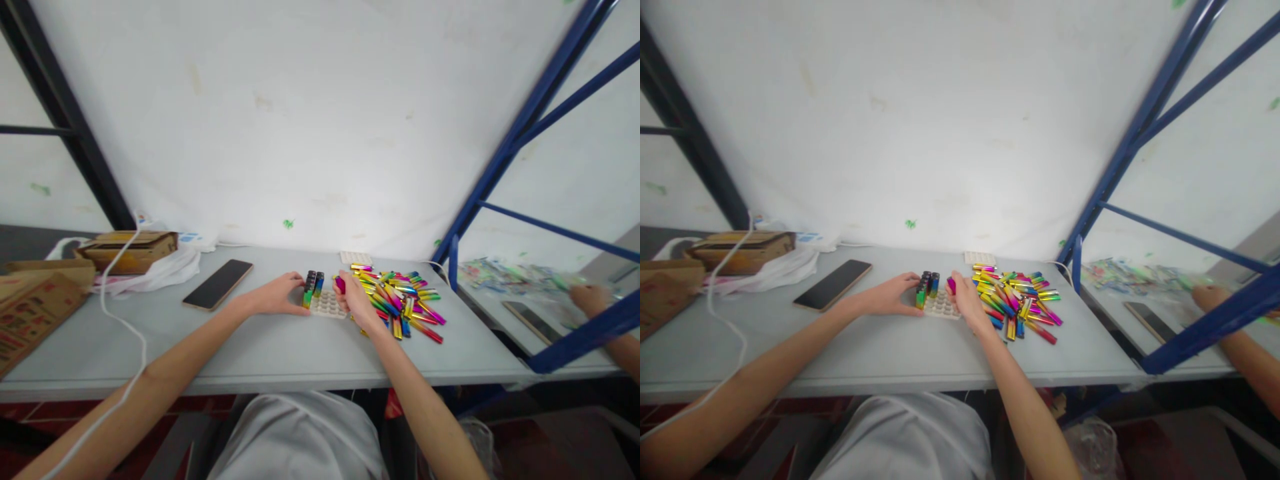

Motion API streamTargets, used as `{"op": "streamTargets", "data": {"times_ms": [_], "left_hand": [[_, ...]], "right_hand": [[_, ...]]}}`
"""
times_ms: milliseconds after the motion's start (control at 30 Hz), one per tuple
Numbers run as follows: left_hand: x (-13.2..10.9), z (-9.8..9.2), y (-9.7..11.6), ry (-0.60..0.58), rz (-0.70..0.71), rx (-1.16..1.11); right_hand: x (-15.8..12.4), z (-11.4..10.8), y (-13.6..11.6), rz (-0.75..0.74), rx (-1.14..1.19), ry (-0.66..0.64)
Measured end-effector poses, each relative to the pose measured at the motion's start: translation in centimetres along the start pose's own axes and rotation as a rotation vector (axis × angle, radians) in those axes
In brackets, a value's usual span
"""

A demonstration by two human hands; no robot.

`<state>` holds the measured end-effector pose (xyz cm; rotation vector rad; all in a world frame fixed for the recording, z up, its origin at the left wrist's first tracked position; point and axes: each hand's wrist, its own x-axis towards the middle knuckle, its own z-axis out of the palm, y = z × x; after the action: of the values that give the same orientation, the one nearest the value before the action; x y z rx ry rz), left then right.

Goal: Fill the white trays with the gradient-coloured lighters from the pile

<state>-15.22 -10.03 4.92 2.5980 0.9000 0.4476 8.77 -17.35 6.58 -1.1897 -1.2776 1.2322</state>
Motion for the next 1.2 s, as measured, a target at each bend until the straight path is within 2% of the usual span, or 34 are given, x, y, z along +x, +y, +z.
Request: {"op": "streamTargets", "data": {"times_ms": [100, 367, 500, 633, 767, 1000, 1200], "left_hand": [[-0.02, 0.01, 0.02, 0.013, 0.007, -0.005], [-0.1, -0.08, 0.17, 0.002, -0.011, -0.006], [-0.1, -0.09, 0.24, 0.0, -0.008, -0.018], [-0.08, -0.01, 0.07, 0.011, 0.011, -0.022], [-0.1, 0.09, -0.1, 0.013, 0.005, -0.015], [-0.12, 0.19, -0.22, 0.028, 0.012, -0.026], [-0.06, 0.17, -0.2, 0.017, 0.008, -0.019]], "right_hand": [[0.21, -0.11, 0.12, -0.045, -0.052, -0.021], [0.79, -0.52, 0.45, -0.186, -0.178, 0.049], [0.82, -0.63, 0.21, -0.314, -0.248, 0.039], [0.66, -0.79, -0.14, -0.457, -0.378, 0.083], [0.39, -0.84, -0.43, -0.544, -0.466, 0.093], [0.21, -0.67, -0.46, -0.476, -0.544, 0.06], [0.08, -0.81, -0.43, -0.45, -0.572, -0.068]]}}
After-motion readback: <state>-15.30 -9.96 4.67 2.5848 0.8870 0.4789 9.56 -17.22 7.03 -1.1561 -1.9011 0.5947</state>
